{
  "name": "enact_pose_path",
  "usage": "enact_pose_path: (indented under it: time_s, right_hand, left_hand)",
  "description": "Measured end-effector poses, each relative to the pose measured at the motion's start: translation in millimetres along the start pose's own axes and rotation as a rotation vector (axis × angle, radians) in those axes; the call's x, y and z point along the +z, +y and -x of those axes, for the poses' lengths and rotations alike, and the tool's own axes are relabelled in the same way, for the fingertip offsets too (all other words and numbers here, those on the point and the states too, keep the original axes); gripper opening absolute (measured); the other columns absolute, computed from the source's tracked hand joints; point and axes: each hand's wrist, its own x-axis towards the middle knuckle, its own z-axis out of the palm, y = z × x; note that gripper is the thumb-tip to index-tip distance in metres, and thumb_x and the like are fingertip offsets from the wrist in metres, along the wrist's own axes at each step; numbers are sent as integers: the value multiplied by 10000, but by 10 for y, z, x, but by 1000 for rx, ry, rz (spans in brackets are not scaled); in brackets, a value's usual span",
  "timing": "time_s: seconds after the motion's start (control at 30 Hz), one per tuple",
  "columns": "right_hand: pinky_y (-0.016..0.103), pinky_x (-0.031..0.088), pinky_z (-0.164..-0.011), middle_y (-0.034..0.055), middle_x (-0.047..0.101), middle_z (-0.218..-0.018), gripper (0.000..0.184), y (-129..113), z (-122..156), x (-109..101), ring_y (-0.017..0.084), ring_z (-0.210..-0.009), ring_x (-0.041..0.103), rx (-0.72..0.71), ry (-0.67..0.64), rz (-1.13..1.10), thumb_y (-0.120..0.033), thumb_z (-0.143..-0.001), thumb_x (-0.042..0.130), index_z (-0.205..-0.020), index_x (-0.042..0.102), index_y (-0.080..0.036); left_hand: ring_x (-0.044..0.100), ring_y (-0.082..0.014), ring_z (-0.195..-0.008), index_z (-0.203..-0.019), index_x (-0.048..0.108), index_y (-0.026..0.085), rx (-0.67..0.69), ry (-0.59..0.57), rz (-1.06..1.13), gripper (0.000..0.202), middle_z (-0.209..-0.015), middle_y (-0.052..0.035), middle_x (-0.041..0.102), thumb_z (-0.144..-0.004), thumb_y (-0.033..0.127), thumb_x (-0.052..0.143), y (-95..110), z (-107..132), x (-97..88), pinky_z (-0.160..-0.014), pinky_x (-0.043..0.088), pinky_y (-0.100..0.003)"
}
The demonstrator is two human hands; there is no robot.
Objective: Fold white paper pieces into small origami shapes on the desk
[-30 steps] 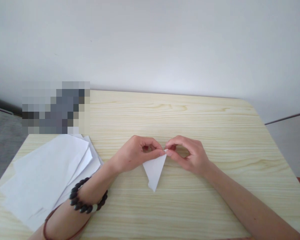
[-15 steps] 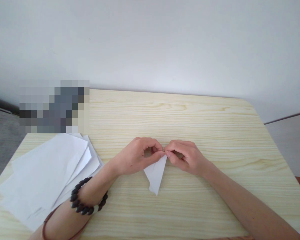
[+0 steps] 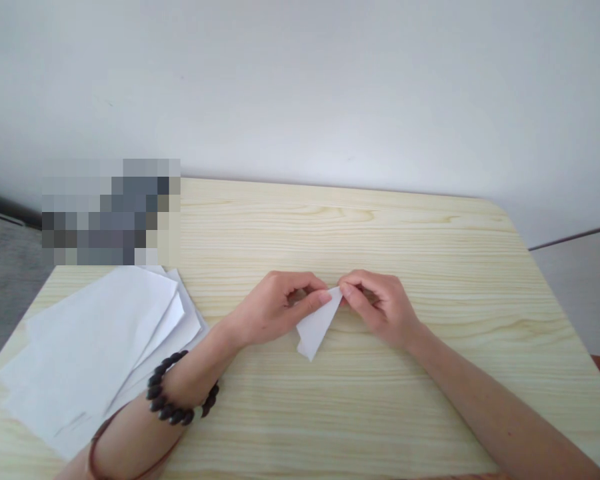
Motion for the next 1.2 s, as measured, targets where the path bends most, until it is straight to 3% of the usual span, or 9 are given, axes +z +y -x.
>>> enact_pose_path:
  time_s: [0.1, 0.23, 0.43, 0.53, 0.63, 0.8, 0.97, 1.2]
  right_hand:
    - [194, 404, -442, -10, 615, -622, 186, 46, -16, -12, 89, -493, 512, 111, 212, -107, -278, -925, 508, -798, 609, -186]
    - [222, 466, -498, 7, 640, -648, 196, 105, -35, -17, 111, -532, 555, 164, 338, -175, -300, -920, 519, -793, 617, -187]
    - [246, 484, -615, 26, 650, -808, 95, 119, -9, -18, 138, -706, 607, 124, 190, -135, -272, -873, 587, -916, 616, -193]
    - [247, 477, -617, 21, 651, -817, 145, 99, 6, -28, 135, -698, 598, 87, 97, -109, -295, -849, 626, -954, 609, -197]
    - [257, 486, -632, 32, 673, -844, 238, 113, 15, -43, 154, -736, 621, 60, 33, -129, -367, -853, 621, -1018, 623, -196]
    - [301, 511, -662, 38, 689, -731, 419, 174, -1, -77, 173, -685, 644, 122, 88, -358, -446, -975, 356, -1021, 674, -177]
    - [239, 516, -595, 25, 680, -637, 410, 81, -23, -91, 136, -601, 635, 225, 21, -214, -407, -969, 405, -824, 699, -161]
    - [179, 553, -572, 17, 742, -741, 243, 31, -17, -26, 107, -585, 686, 305, 82, -222, -356, -936, 500, -868, 655, -182]
  left_hand:
    - [586, -126, -673, -1102, 542, 157, -45, 84, 222, 412, -803, -19, 665, -799, 413, 655, -21, -1, 3, -568, 422, -216]
    - [628, -127, -674, -1008, 545, 160, -85, 185, 378, 363, -758, -7, 672, -757, 360, 715, -76, -32, 9, -626, 475, -233]
    - [594, -121, -671, -906, 684, 142, -56, 179, 190, 221, -808, -35, 690, -808, 339, 666, -113, -42, 11, -602, 453, -226]
    - [595, -137, -734, -916, 717, 160, -20, 172, 99, 195, -880, -45, 710, -833, 317, 637, -121, -35, 17, -621, 446, -234]
    - [601, -137, -741, -946, 705, 155, -31, 197, 163, 217, -902, -48, 711, -815, 324, 664, -137, -38, 21, -652, 460, -242]
    - [576, -100, -670, -898, 676, 142, -25, 288, 351, 220, -776, -7, 669, -775, 322, 713, -146, -57, 8, -628, 453, -215]
    - [548, -76, -625, -858, 679, 143, 12, 322, 374, 160, -697, 21, 640, -774, 275, 715, -135, -68, -4, -602, 434, -191]
    - [594, -79, -611, -858, 669, 139, -47, 387, 457, 202, -701, 13, 673, -737, 281, 747, -115, -88, -1, -596, 469, -186]
